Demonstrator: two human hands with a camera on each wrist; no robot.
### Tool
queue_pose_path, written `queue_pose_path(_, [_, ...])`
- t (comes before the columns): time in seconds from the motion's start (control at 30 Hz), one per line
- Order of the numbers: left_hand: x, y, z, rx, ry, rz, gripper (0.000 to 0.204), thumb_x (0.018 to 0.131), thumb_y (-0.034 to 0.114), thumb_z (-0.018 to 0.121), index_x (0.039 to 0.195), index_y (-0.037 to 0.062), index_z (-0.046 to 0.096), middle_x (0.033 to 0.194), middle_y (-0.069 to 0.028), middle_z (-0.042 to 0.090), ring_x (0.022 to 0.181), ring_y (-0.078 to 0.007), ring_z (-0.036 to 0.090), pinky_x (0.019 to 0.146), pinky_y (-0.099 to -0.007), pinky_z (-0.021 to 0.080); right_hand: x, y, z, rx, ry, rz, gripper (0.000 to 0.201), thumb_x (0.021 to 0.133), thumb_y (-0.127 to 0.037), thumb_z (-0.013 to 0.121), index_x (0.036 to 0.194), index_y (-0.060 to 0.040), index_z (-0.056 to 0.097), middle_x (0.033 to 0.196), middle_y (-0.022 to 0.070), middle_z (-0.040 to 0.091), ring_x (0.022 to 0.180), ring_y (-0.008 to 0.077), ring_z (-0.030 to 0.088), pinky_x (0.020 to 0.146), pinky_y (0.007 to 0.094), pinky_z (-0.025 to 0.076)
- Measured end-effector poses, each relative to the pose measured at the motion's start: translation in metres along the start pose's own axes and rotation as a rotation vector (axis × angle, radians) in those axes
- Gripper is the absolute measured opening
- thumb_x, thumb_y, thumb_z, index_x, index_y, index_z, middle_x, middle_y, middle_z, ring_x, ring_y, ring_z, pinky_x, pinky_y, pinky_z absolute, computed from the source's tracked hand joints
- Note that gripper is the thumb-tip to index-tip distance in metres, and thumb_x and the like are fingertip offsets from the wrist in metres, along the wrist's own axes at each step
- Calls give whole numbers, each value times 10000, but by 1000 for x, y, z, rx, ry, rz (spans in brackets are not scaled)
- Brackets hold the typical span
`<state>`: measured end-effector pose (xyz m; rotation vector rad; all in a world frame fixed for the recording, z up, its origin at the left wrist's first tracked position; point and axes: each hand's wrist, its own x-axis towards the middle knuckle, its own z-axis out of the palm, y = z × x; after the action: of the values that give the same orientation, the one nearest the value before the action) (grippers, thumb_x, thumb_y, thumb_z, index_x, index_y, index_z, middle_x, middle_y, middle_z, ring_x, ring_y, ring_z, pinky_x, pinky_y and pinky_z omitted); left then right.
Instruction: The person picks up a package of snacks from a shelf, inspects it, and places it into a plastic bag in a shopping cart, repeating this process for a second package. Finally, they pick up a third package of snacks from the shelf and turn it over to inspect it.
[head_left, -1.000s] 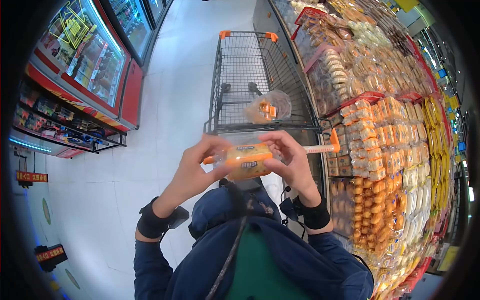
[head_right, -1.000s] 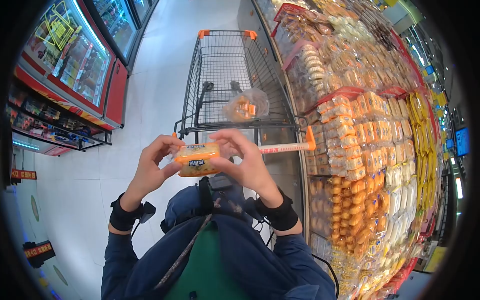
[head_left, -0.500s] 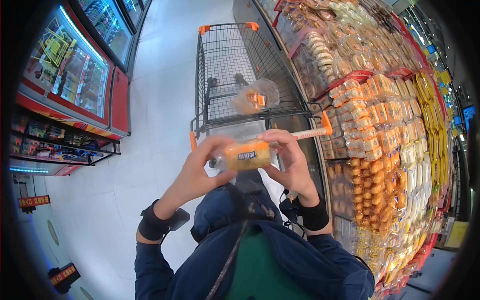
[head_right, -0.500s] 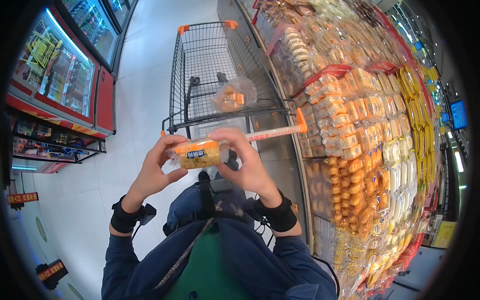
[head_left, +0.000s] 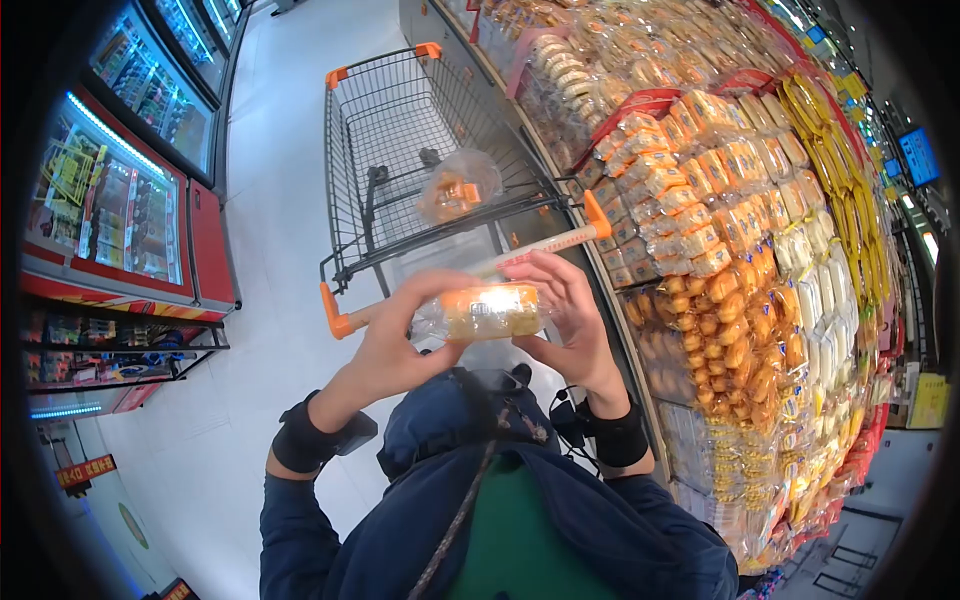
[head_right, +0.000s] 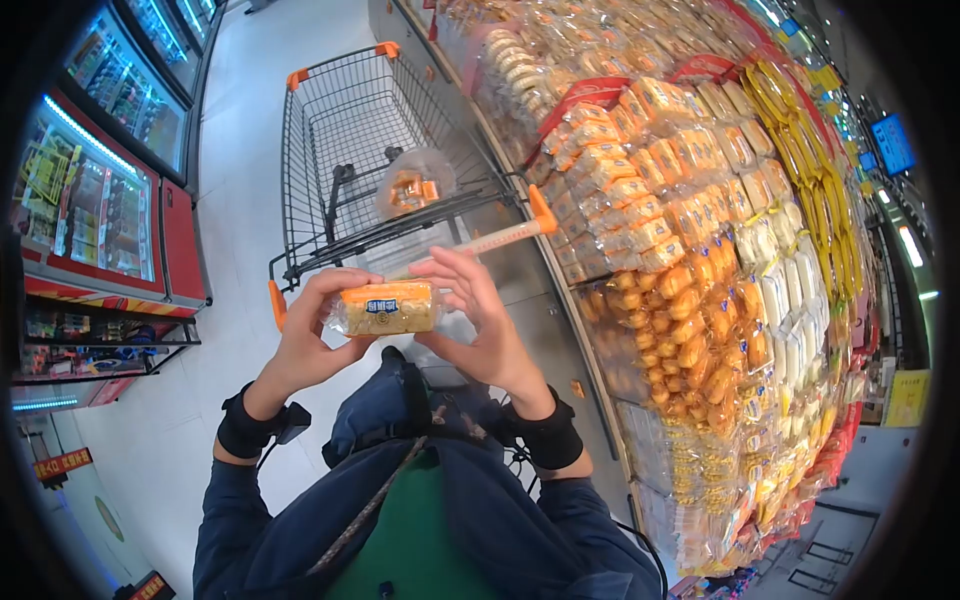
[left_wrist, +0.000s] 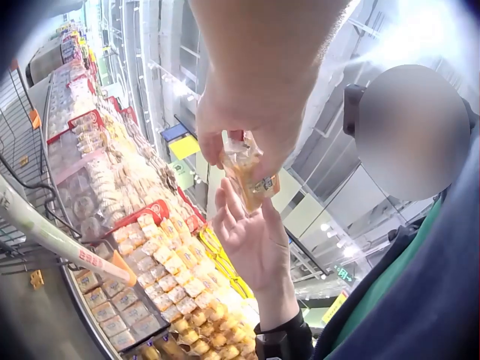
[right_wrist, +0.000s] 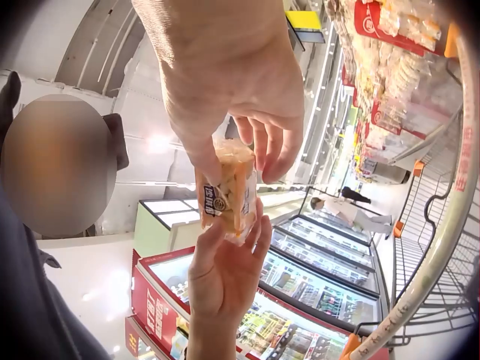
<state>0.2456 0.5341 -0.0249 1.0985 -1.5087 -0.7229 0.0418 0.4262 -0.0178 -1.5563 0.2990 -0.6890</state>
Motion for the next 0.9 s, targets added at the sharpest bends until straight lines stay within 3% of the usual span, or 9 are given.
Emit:
queue_pose_path(0.07, [12, 0, 20, -32, 5, 25, 628, 719, -109, 691, 1265, 41, 419, 1250, -128, 497, 1170, -209, 515, 999, -335, 418, -12, -5, -16, -28, 49, 28, 839, 707, 102, 720, 1417, -51, 299, 1349, 134, 436, 1258, 240, 452, 1026, 394, 393])
queue_pose_path(0.17, [27, 3, 56, -663, 64, -255, 561, 835, 59, 648, 1334, 44, 390, 1339, -128, 463, 1223, -261, 495, 1036, -395, 400, -32, -16, -38, -62, 135, 64, 791, 712, 69, 730, 1390, -40, 337, 1303, 110, 476, 1204, 231, 495, 969, 362, 430])
queue_pose_path(0.27, [48, 12, 80, -1200, -55, -535, 572, 924, 206, 574, 1409, 60, 309, 1389, -132, 407, 1242, -266, 479, 1037, -425, 410, -56, -21, -65, -40, 144, 55, 758, 727, 59, 721, 1379, -34, 346, 1294, 100, 480, 1150, 217, 524, 926, 346, 449])
queue_pose_path(0.3, [49, 6, 90, -1148, -109, -558, 571, 970, 294, 492, 1436, 48, 273, 1395, -137, 406, 1249, -269, 474, 1016, -447, 436, -64, -23, -71, -35, 178, 48, 742, 727, 68, 715, 1368, -28, 355, 1282, 102, 491, 1105, 209, 543, 900, 337, 460])
queue_pose_path(0.43, [56, -5, 127, -1488, -165, -709, 519, 997, 260, 449, 1416, 3, 281, 1381, -142, 426, 1222, -248, 496, 1005, -436, 452, -93, -33, -98, -28, 197, 48, 707, 743, 56, 707, 1356, -3, 359, 1265, 104, 498, 1112, 203, 533, 901, 325, 459])
queue_pose_path(0.53, [64, 2, 155, -1386, -229, -721, 523, 989, 239, 473, 1420, 12, 282, 1369, -136, 439, 1205, -244, 510, 1002, -418, 453, -112, -40, -115, -20, 222, 51, 673, 765, 23, 707, 1341, 30, 359, 1264, 111, 486, 1118, 194, 517, 902, 304, 455])
queue_pose_path(0.63, [69, 17, 190, -1218, -148, -643, 504, 950, 154, 553, 1380, 16, 329, 1350, -133, 453, 1177, -230, 531, 998, -388, 452, -127, -42, -128, -19, 267, 45, 625, 787, 14, 697, 1327, 25, 383, 1233, 102, 506, 1097, 179, 526, 880, 293, 460])
queue_pose_path(0.73, [67, 14, 218, -792, -150, -526, 509, 895, 63, 623, 1328, 22, 360, 1318, -133, 471, 1152, -212, 545, 987, -363, 451, -142, -39, -140, -43, 306, 97, 583, 800, 7, 692, 1315, 12, 418, 1209, 91, 528, 1059, 163, 541, 849, 291, 476])
queue_pose_path(0.9, [67, 19, 261, -726, -152, -525, 602, 835, 70, 705, 1317, 23, 345, 1307, -127, 454, 1144, -201, 546, 964, -333, 454, -173, -30, -160, -103, 337, 155, 553, 825, -26, 681, 1312, 24, 424, 1163, 92, 549, 1026, 154, 554, 811, 267, 488])
